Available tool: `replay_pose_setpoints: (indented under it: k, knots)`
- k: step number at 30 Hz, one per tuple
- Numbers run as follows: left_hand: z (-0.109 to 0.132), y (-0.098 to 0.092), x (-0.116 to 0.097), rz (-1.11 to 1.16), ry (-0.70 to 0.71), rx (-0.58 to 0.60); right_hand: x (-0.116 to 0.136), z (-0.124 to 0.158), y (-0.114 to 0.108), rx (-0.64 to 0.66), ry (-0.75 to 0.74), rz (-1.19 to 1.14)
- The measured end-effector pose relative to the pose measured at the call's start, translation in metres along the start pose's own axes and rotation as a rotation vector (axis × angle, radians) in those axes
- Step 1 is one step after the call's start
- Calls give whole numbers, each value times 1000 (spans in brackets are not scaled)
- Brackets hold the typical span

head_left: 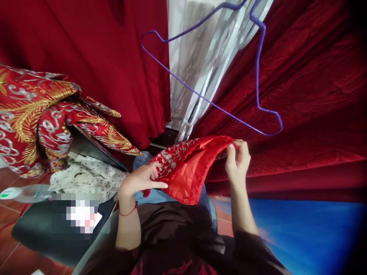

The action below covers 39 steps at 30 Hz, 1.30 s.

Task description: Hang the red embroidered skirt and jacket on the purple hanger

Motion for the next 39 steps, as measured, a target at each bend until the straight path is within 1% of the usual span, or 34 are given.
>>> replay_pose_setpoints:
  k: [3,4,6,7,9,10,12,14,16,18,21,22,23,24,26,30,32,33,34,37,39]
  knots:
    - [-9,2,-48,-19,176,-329,12,2,14,14,-45,-16]
    - [-14,5,-62,-26,210,-446,20,3,20,28,-80,-9]
    - [-27,16,-86,-75,247,-603,36,4,31,81,-173,22]
    - [-32,19,-93,-104,245,-669,44,5,36,114,-222,41]
    - [-37,22,-98,-149,245,-777,56,6,39,162,-299,76]
    - [-36,19,-98,-157,251,-825,58,5,38,170,-320,89]
    - [-29,12,-95,-175,283,-880,59,4,32,159,-336,112]
    - [-18,6,-90,-217,296,-895,55,4,25,129,-332,132]
    - [-7,7,-82,-267,260,-869,51,5,21,101,-326,138]
    - [-1,20,-71,-320,191,-782,48,6,20,79,-318,133]
    - [3,53,-50,-427,67,-556,45,8,23,61,-306,124]
    - [5,61,-44,-455,39,-505,44,8,23,57,-302,123]
    - [8,65,-40,-473,24,-484,43,8,24,55,-298,121]
    - [11,65,-37,-479,24,-489,43,8,24,57,-296,119]
    - [16,55,-38,-462,55,-557,42,8,24,69,-294,112]
    - [25,19,-46,-391,170,-764,40,8,21,86,-294,106]
    - [24,6,-45,-400,201,-830,39,8,19,82,-289,104]
    - [20,4,-43,-411,213,-825,39,9,19,81,-286,101]
    - [14,5,-40,-417,228,-791,39,9,19,84,-284,97]
    - [-8,15,-24,-356,288,-609,41,11,22,116,-287,86]
    - [-21,21,-11,-273,272,-510,43,13,25,148,-299,86]
Point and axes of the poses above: each hand's wrist, its own z-axis away from the middle knuckle, its own y-axis out of the palm, x = y × z, the point moved 7 cm from there along -z, towards the middle knuckle, and after that the axes turned 3 degrees about y, right-handed, at the moved point
